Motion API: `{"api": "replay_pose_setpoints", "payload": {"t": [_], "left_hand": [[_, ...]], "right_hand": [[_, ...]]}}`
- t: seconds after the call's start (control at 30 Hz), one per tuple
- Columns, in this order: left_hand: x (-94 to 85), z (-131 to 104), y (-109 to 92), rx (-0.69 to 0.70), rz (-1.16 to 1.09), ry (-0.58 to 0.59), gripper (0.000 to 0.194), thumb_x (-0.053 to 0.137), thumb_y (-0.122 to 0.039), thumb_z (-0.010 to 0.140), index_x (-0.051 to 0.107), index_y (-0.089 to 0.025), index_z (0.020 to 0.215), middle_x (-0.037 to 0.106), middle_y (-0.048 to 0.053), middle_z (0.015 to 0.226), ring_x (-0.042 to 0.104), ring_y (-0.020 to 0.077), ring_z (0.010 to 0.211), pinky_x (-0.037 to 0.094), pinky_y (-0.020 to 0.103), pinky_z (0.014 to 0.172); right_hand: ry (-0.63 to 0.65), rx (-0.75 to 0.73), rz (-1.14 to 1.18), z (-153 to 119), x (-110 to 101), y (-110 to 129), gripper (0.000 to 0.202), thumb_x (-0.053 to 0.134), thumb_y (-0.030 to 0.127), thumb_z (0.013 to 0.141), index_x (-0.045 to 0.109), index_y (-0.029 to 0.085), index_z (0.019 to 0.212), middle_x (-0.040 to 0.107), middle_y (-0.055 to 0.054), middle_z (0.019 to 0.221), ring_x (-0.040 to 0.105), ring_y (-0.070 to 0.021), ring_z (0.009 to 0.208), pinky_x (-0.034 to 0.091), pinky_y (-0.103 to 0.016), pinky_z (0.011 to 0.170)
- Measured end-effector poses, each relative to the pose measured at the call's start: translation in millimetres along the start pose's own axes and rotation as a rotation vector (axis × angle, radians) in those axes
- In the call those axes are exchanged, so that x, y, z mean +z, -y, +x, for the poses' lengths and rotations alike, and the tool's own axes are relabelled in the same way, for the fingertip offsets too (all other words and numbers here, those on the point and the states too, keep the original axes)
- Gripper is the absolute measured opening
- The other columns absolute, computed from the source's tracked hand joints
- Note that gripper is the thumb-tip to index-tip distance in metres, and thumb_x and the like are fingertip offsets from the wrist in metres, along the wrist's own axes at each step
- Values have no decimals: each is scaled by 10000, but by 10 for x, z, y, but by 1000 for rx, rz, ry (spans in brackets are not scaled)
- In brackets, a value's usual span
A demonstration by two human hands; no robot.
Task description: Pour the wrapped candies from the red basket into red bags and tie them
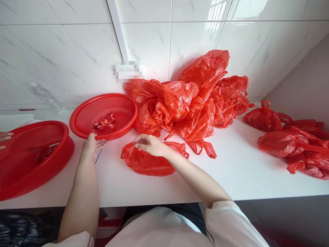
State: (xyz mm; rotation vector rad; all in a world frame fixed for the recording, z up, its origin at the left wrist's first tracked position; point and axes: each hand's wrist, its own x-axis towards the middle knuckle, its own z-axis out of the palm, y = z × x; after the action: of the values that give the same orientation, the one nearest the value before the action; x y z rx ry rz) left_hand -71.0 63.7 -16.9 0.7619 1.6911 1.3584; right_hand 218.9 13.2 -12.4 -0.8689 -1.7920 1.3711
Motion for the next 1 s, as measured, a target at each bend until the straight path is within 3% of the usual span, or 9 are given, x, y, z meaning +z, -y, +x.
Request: {"api": "replay_pose_setpoints", "payload": {"t": [0.23, 0.33, 0.4, 0.53, 0.67, 0.73, 0.83, 0.9, 1.0], "left_hand": [[23, -219, -34, 3, -271, 125, 278, 458, -319, 769, 567, -143, 954, 698, 145, 968, 716, 258, 896, 590, 330, 789], [124, -445, -23, 100, -292, 211, 309, 490, -319, 772, 567, -189, 1041, 668, 112, 1151, 685, 261, 1002, 594, 335, 782], [226, -593, -6, 150, -258, 294, 334, 517, -317, 778, 578, -208, 1089, 644, 97, 1218, 668, 263, 1039, 594, 345, 787], [375, -752, -29, 141, -120, 510, 399, 588, -372, 786, 620, -193, 1141, 668, 110, 1168, 661, 276, 1020, 593, 393, 786], [344, -723, -101, 243, 216, 796, 426, 697, -437, 759, 676, -205, 1116, 694, 100, 1134, 631, 278, 1063, 530, 414, 923], [300, -679, -101, 352, 407, 782, 436, 731, -444, 736, 688, -221, 1107, 692, 87, 1142, 618, 273, 1078, 483, 414, 983], [260, -610, -17, 473, 603, 615, 520, 778, -465, 670, 680, -244, 1130, 663, 75, 1200, 605, 267, 1087, 472, 382, 970], [263, -560, 86, 416, 656, 573, 543, 794, -486, 631, 688, -255, 1110, 677, 69, 1162, 631, 255, 1009, 502, 347, 875], [323, -476, 269, 212, 540, 568, 414, 812, -469, 581, 731, -209, 892, 724, 71, 910, 658, 239, 814, 507, 307, 704]], "right_hand": [[-182, 44, 78, 11, 81, 59, 423, 582, 431, 904, 487, 208, 1250, 623, -97, 1224, 664, -167, 956, 578, -306, 791], [-267, 56, 198, 14, 104, 207, 652, 639, 500, 843, 360, 276, 1388, 358, -104, 1532, 599, -225, 1156, 615, -313, 742], [-338, 58, 299, 53, 102, 278, 731, 666, 506, 808, 303, 324, 1416, 295, -74, 1568, 578, -256, 1199, 632, -324, 681], [-544, 152, 423, 168, -18, 295, 509, 616, 430, 799, 445, 241, 1240, 630, -80, 1210, 685, -225, 919, 621, -314, 592], [-745, 146, 266, 59, -316, 279, 340, 582, 366, 753, 496, 207, 1041, 679, -55, 944, 669, -194, 751, 575, -283, 546], [-782, 116, 159, -115, -493, 283, 309, 584, 364, 733, 505, 206, 987, 674, -46, 893, 657, -194, 717, 561, -292, 545], [-815, 81, 21, -436, -715, 260, 271, 582, 358, 742, 529, 206, 960, 668, -40, 854, 642, -192, 708, 554, -309, 582], [-835, 60, -73, -636, -802, 210, 220, 583, 353, 758, 552, 206, 920, 661, -38, 821, 627, -193, 711, 545, -315, 602], [-893, 23, -233, -881, -832, 98, 154, 597, 334, 767, 565, 202, 839, 645, -34, 791, 602, -199, 717, 523, -329, 632]]}}
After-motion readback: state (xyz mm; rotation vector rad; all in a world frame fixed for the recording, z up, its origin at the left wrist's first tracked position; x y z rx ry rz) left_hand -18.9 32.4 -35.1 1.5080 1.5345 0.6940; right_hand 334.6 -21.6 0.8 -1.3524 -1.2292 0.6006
